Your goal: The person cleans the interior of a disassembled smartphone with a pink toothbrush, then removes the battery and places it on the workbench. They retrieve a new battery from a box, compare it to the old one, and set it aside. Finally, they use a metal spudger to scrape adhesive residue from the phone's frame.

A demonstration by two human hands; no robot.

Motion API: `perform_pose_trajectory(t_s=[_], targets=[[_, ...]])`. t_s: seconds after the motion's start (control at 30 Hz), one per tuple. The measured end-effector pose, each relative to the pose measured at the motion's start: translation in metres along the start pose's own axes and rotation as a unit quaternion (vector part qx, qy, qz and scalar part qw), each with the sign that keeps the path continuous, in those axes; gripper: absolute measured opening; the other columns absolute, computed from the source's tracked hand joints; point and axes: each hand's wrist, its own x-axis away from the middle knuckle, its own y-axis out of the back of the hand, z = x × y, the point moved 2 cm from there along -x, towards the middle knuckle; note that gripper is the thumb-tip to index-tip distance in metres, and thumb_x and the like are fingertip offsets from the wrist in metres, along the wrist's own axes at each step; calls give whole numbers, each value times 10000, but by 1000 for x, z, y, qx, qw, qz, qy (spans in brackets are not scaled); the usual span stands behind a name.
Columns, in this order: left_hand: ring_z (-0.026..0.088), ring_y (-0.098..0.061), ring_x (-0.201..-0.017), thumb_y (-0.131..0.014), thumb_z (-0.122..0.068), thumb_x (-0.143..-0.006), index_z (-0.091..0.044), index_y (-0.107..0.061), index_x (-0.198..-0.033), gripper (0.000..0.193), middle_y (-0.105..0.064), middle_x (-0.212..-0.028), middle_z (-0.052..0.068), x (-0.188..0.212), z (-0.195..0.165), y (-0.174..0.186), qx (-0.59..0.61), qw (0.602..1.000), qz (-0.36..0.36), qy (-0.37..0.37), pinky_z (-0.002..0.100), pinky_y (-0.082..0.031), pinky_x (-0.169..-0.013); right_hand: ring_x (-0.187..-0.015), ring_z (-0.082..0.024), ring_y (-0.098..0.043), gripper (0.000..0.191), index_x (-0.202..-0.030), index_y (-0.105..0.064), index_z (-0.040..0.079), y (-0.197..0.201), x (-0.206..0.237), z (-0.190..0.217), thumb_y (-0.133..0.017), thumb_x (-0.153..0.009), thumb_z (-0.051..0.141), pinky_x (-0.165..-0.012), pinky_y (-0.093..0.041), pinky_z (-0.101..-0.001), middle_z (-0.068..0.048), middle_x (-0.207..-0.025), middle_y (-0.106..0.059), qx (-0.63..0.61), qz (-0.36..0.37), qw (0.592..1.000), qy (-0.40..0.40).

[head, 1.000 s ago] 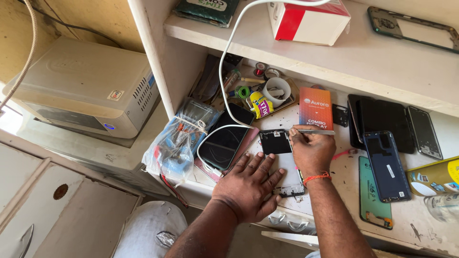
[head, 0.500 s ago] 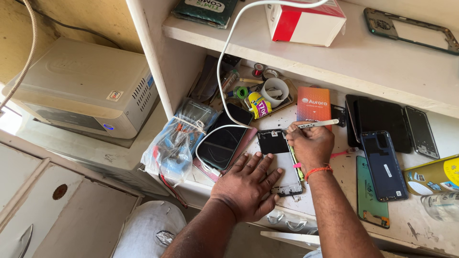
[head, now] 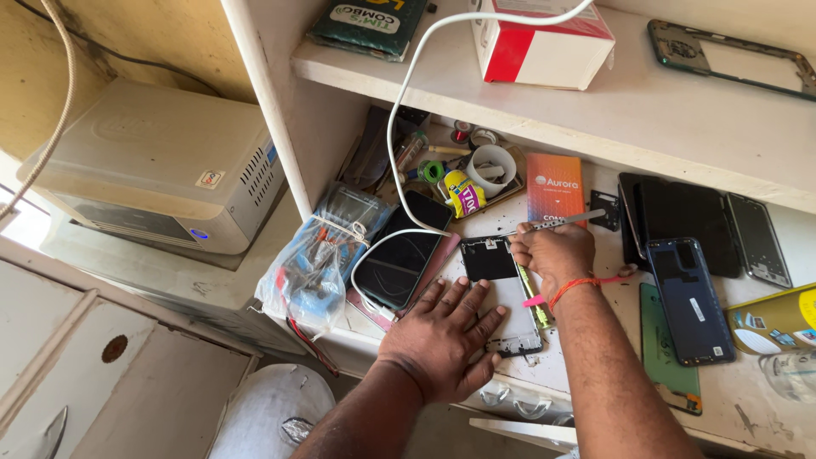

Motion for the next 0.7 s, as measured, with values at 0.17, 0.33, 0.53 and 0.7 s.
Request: perform_pose_trajectory(t_s=[0.17,0.33,0.53,0.7], targets=[[417,-468,-1412,-529,-486,-949,-159,-575,-1467,614,-471,-1560,214,0,0,1,5,1000,-10,-3,554,-294,-1199,-638,-161,-695,70,-931,-691,-36,1,-9,-8,-716,-912,26,-550,-568,-260,-119,-793,-722,-25,11,1000,-3],[408,-459,-1427,-518,-489,-950,-169,-568,-1471,614,-463,-1568,210,2,1,1,0,1000,-4,4,550,-289,-1209,-638,-148,-688,60,-946,-670,-48,2,1,-18,-706,-911,-16,-551,-582,-265,-104,-812,-715,-69,11,992,106],[408,-451,-1426,-499,-496,-958,-169,-553,-1486,624,-456,-1570,211,0,1,0,-1,1000,-4,-1,551,-284,-1200,-659,-127,-701,68,-969,-686,-25,-1,17,-15,-710,-911,-51,-558,-592,-245,-100,-840,-725,-29,-34,985,169],[405,-453,-1429,-503,-490,-960,-172,-558,-1480,612,-460,-1570,207,1,1,0,8,1000,-3,5,554,-284,-1202,-689,-128,-712,103,-971,-701,-33,-4,22,-12,-713,-883,-86,-590,-605,-241,-106,-860,-737,-29,-22,985,170]])
